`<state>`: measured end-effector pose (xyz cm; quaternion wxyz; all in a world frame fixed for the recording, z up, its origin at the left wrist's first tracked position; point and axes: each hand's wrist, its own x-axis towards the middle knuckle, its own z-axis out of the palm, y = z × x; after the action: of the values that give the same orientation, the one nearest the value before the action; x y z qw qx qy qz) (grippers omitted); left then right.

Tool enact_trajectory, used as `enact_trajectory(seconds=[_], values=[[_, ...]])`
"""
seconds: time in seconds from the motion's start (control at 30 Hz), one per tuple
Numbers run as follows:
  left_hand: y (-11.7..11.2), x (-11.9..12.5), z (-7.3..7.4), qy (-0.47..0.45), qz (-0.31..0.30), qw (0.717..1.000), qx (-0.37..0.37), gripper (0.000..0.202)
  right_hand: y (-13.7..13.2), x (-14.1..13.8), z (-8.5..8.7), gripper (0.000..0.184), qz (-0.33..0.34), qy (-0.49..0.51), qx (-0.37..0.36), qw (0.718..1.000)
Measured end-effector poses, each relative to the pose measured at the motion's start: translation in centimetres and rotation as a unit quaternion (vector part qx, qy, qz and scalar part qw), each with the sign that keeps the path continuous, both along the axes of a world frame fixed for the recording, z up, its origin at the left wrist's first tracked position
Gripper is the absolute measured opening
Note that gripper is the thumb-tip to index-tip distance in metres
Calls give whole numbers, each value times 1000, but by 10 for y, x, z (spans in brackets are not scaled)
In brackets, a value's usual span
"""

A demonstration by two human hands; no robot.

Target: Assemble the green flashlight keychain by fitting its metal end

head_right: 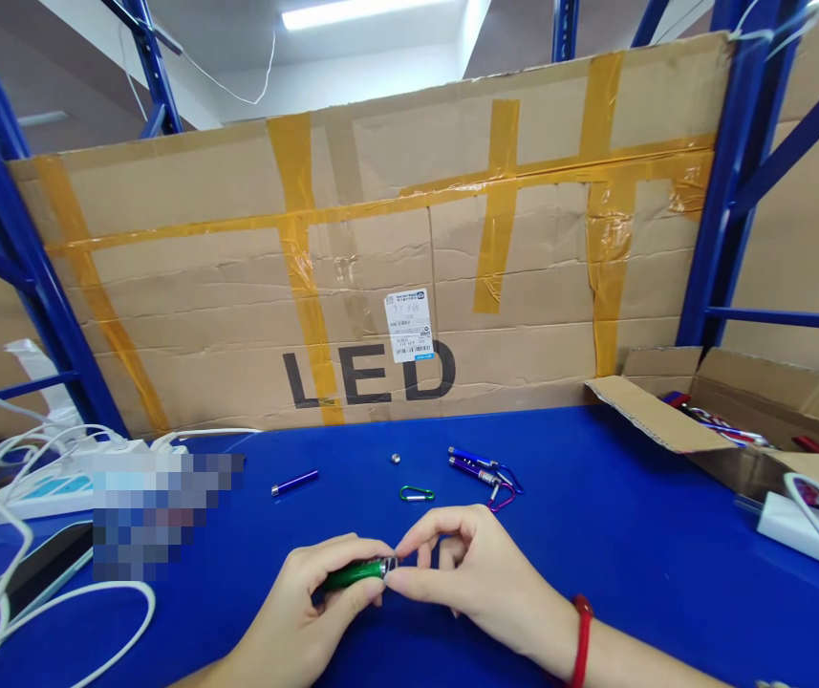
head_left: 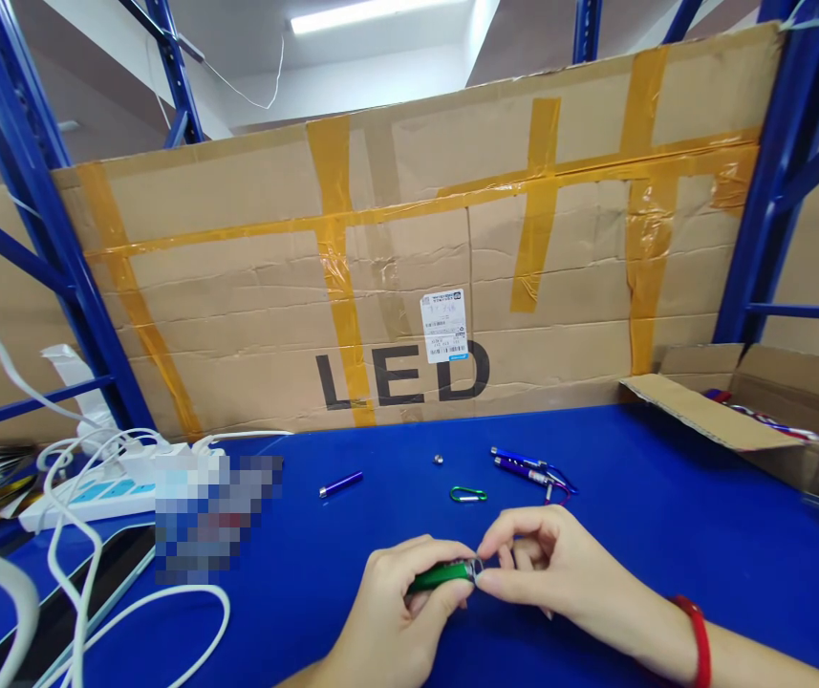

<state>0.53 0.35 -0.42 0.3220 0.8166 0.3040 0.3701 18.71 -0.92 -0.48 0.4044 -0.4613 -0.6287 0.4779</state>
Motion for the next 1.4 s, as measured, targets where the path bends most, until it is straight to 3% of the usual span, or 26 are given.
enact_trajectory(seconds=[0.13, 1.4], values=[[0, 0, 1, 4, 4, 1000, 22, 20, -1, 0, 0, 33, -1, 3, -2, 1000], [-2, 1, 1, -9, 0, 999, -38, 19, 0, 1, 2, 30, -6, -10, 1, 1000]])
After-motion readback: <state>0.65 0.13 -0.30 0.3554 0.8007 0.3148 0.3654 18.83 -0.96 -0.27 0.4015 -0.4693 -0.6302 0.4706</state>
